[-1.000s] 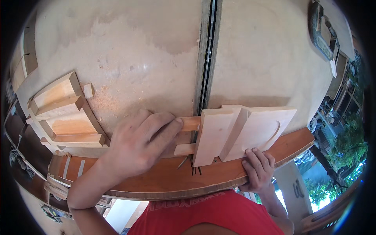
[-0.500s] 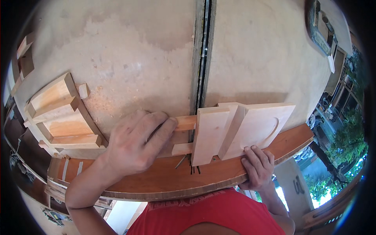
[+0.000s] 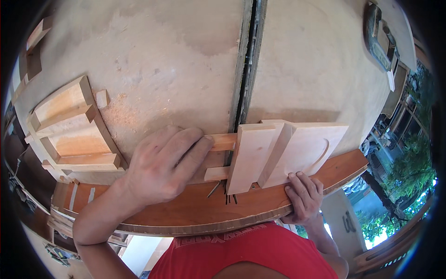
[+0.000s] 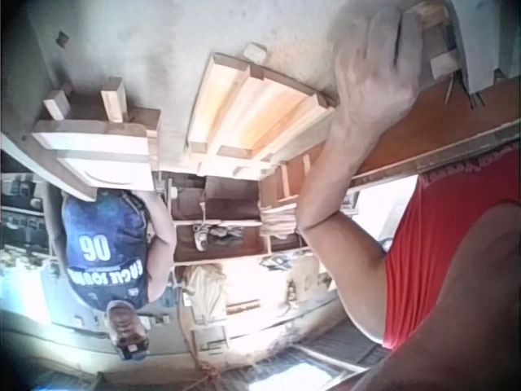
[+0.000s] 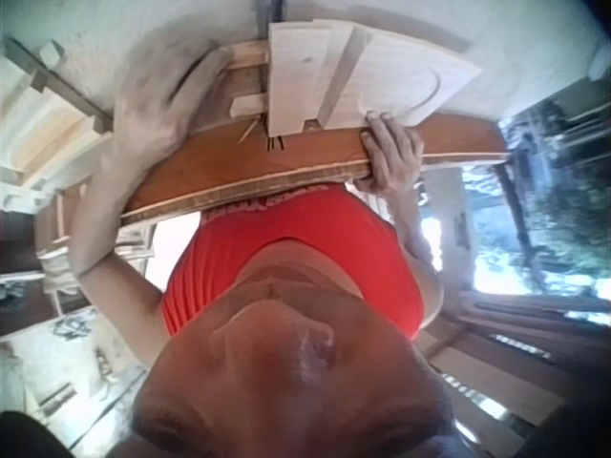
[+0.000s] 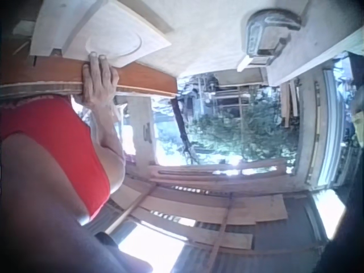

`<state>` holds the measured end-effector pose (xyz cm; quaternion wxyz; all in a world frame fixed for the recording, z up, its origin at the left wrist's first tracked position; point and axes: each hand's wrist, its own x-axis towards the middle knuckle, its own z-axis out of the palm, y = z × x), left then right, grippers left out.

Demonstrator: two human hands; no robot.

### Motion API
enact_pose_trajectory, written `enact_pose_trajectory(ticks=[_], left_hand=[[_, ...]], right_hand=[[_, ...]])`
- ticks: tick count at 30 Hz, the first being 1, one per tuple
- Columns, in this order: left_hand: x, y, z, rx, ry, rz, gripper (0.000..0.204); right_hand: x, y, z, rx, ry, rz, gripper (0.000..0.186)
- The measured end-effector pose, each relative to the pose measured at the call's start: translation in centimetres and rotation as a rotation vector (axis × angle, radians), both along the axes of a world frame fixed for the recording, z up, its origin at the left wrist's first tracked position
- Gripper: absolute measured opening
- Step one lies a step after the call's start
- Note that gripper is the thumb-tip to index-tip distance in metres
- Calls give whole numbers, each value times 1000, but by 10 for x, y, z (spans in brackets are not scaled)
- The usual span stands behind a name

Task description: The person uses a table saw to cut small wooden pieces with a jig, repeatedly feeding them through the blade and stacking the finished pieces on the table.

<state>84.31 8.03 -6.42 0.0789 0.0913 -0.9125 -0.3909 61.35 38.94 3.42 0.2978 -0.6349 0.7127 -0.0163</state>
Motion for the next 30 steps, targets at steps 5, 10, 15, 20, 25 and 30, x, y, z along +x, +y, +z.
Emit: enact_pose_trajectory(ticks=[5, 10, 15, 20, 25, 30], left_hand=[[3, 1, -2, -24, -4, -7, 44], [5, 4, -3, -31, -3, -5, 45], [3, 2, 0, 53, -31, 8, 47], [4, 0, 2, 70, -60, -3, 47], [7, 2, -2, -1, -22, -19, 47], [5, 2, 4, 14, -21, -13, 49]], right_hand=[[1, 2, -1, -14, 8, 2, 41], [1, -1, 0, -9, 11, 3, 41], [2, 2, 0, -9, 4, -4, 43], [3, 3, 0, -15, 10, 6, 41], [2, 3, -1, -14, 10, 12, 41], [3, 4, 0, -13, 10, 16, 42]])
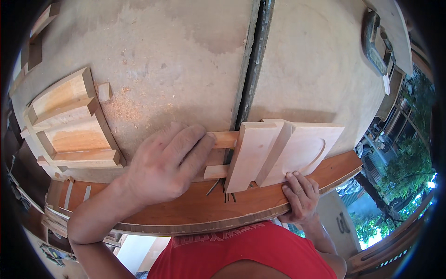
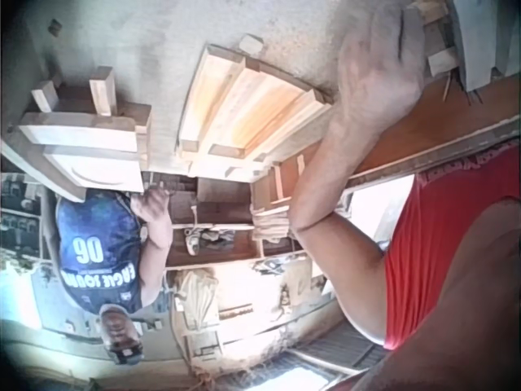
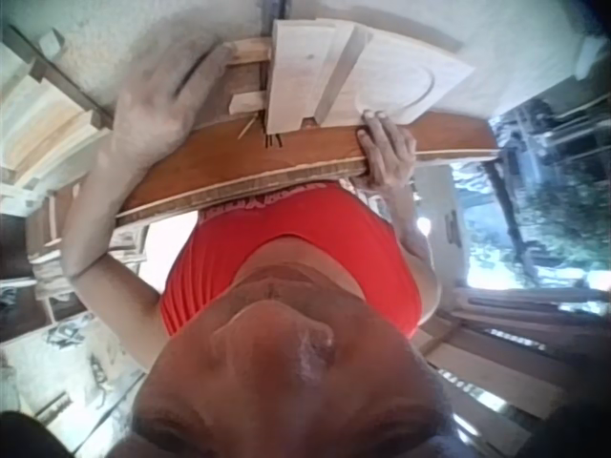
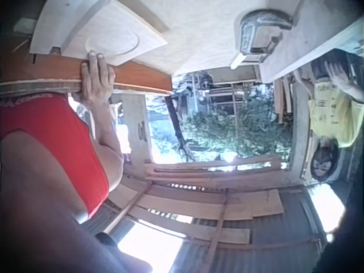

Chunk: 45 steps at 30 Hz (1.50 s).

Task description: The person uses a table saw to cut small wooden pieces with a jig, repeatedly feeding them through the blade and stacking the finished pieces on the table.

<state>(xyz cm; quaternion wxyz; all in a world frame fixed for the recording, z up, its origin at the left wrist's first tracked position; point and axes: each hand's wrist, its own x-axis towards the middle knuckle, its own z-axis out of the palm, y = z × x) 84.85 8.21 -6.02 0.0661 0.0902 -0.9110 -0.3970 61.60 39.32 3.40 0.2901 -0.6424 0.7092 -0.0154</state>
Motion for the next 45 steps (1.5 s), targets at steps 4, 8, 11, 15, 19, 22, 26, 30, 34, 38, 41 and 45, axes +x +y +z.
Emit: enact_pose_trajectory(ticks=[4, 8, 11, 15, 19, 22, 26, 30, 34, 38, 41, 45], left_hand=[[-1, -3, -1, 20, -10, -12, 50], [2, -2, -1, -2, -8, -14, 49], [2, -4, -2, -15, -2, -23, 48], [-1, -6, 2, 4, -20, -11, 45], [-3, -9, 3, 37, -33, -9, 45], [-6, -9, 8, 81, -130, -21, 49], [-3, -8, 46, 87, -324, 42, 55], [69, 4, 115, 191, -468, 180, 70], [129, 60, 127, -80, -568, 280, 79], [149, 73, 74, -368, -361, 318, 73], [146, 63, 54, -453, -255, 322, 71], [144, 54, 45, -465, -209, 316, 71]], right_hand=[[0, -2, -1, 6, -14, -8, 43], [0, -4, 0, 1, -15, -5, 44], [0, -7, 1, 8, -12, -5, 44], [-2, -11, 3, 21, -15, -2, 45], [-1, -10, 3, 18, -5, -8, 45], [-2, -3, -1, 0, 5, -14, 44], [-13, -4, -8, -1, -15, 7, 45], [-6, -7, -15, -43, -4, -4, 53], [-6, 1, -18, -138, -7, 1, 61], [-17, -15, -27, -178, 21, 44, 76], [-28, -27, -36, -203, -16, 50, 75], [-29, -35, -32, -114, 3, -9, 78]])
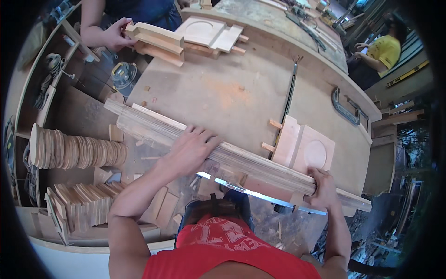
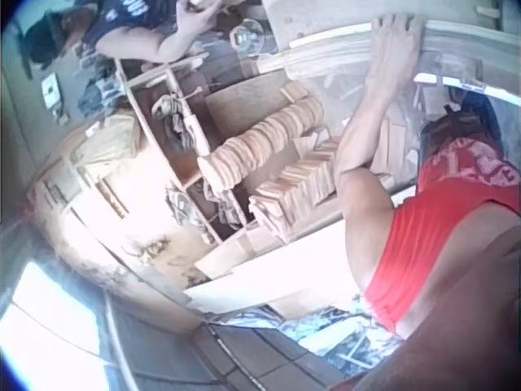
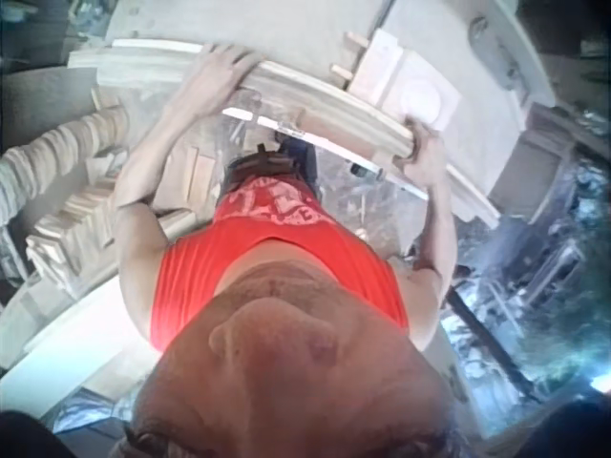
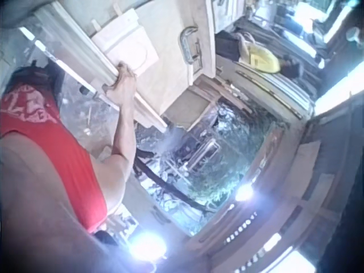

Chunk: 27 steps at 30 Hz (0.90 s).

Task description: The person uses a table saw to cut small wooden pieces with a jig, repeatedly feeding them through the blade and stacking the finished pieces on the table.

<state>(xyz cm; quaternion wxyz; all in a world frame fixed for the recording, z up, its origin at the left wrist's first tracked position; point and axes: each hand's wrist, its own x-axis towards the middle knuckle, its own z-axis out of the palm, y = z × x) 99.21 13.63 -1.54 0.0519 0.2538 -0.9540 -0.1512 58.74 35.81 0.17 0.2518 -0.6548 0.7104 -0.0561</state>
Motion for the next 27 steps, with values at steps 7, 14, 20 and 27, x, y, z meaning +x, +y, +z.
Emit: enact_pose_trajectory(ticks=[7, 14, 20, 27], left_hand=[[9, 11, -2, -90, 51, 9, 66], [70, 97, -52, 44, 1309, 1211, 32], [55, 127, -297, 1599, 1409, 1568, 56], [-23, 60, -307, 1758, 1644, 1284, 80]], right_hand=[[-5, 5, -6, -25, 21, 20, 81], [-11, 20, -21, -42, -73, -45, 80], [-12, -2, -2, 23, -66, -76, 87], [-16, 4, -10, -14, 21, -80, 84]])
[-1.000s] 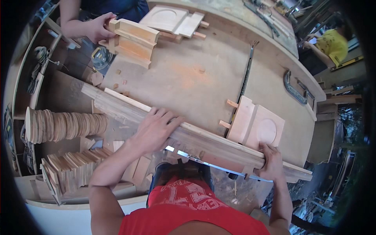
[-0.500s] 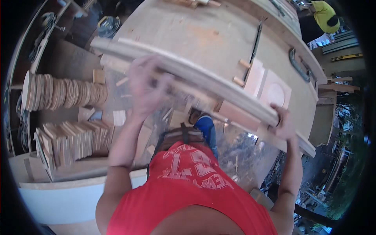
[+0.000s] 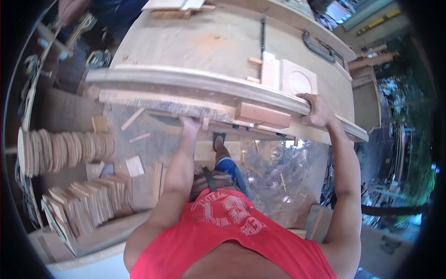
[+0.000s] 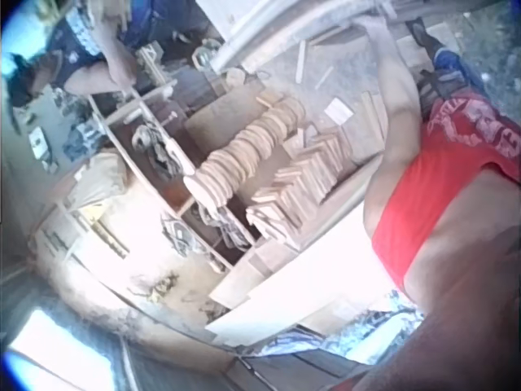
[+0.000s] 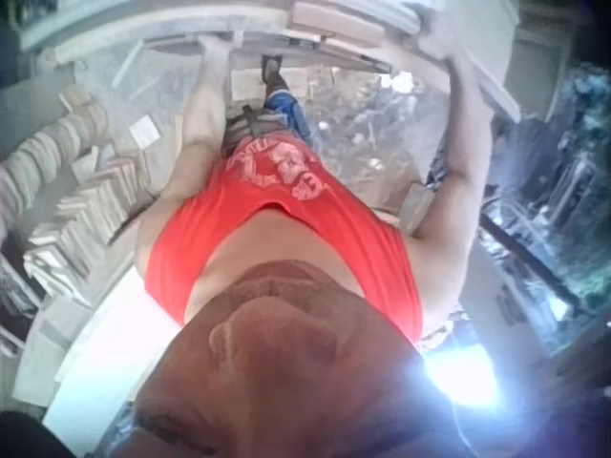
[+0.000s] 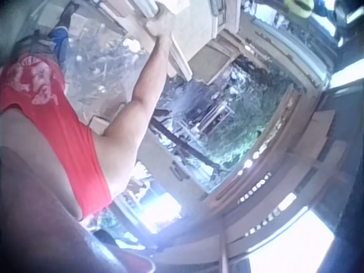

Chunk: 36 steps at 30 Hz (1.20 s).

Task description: The person uses a table saw to cut small wooden pieces with a jig, repeatedly feeding them through the blade and stacking the finished pieces on the table.

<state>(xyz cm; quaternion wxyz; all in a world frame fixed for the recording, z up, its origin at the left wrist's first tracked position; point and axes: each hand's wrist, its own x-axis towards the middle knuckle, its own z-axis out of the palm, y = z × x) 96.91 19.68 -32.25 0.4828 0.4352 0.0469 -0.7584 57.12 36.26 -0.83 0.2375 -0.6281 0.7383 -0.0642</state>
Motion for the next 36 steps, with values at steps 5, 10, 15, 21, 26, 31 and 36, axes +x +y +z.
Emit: enact_pose_trajectory(ticks=[5, 10, 15, 21, 26, 31, 36], left_hand=[[9, 19, -51, -368, 14, -141, 62], [-21, 28, 4, 58, 203, -43, 55], [-37, 22, 5, 73, 207, -69, 51], [11, 33, -21, 25, -53, -328, 46], [92, 36, 119, -636, -1361, 66, 54], [106, -61, 284, -1709, -1950, -399, 77], [116, -97, 267, -1757, -2027, -670, 73]], right_hand=[[1, -13, 10, 17, 72, 42, 75], [-1, 0, 3, 54, 19, -25, 70], [-2, 0, -1, 26, 47, -3, 71], [-2, -4, -1, -49, 72, 15, 67], [-1, -1, 12, 131, 27, -40, 71], [2, -3, 5, 53, 50, 8, 75], [-1, -5, 3, 27, 53, 40, 79]])
